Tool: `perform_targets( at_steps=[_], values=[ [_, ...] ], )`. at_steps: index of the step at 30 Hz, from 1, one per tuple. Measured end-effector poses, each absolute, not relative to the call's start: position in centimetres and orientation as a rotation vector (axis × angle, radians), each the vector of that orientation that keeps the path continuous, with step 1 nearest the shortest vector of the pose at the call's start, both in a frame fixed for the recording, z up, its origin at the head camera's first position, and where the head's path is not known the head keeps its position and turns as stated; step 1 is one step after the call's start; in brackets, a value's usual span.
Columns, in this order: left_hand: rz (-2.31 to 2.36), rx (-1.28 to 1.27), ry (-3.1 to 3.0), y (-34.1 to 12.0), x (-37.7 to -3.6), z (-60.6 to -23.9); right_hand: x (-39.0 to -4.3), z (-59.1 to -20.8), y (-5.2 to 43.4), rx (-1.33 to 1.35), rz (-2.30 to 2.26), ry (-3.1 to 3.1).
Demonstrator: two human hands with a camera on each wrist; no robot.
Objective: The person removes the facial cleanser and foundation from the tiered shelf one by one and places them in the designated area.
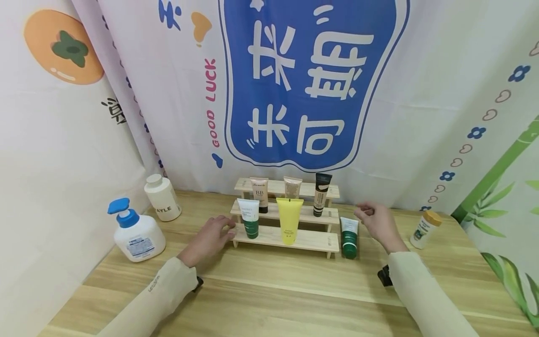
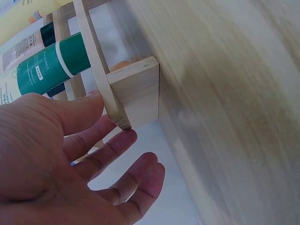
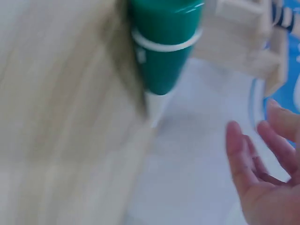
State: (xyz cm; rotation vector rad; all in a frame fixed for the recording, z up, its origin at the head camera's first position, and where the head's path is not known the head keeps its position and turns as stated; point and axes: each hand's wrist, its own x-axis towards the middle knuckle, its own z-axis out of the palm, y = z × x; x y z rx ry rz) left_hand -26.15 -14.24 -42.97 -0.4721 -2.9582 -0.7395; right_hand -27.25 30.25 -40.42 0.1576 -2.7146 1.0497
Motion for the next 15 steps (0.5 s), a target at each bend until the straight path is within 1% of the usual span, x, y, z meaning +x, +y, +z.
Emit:
perform_targets(
  at_steps=[6, 10, 15],
  values=[
    [-0.729, -0.474, -2.941, -14.4, -26.0, -42.9, -25.1, -38.0, 27.0, 0.247, 0.972, -2.4],
    [-0.737, -0.486, -2.937, -14.4, -26.1, -43.0, -24.1, -37.2, 24.4, 0.491, 1.001, -2.205],
    [-0.775, -0.487, -2.938, -14.4, -26.0, -43.2, -23.5, -37.2, 21.0, 0.784, 1.009, -2.215]
  ],
)
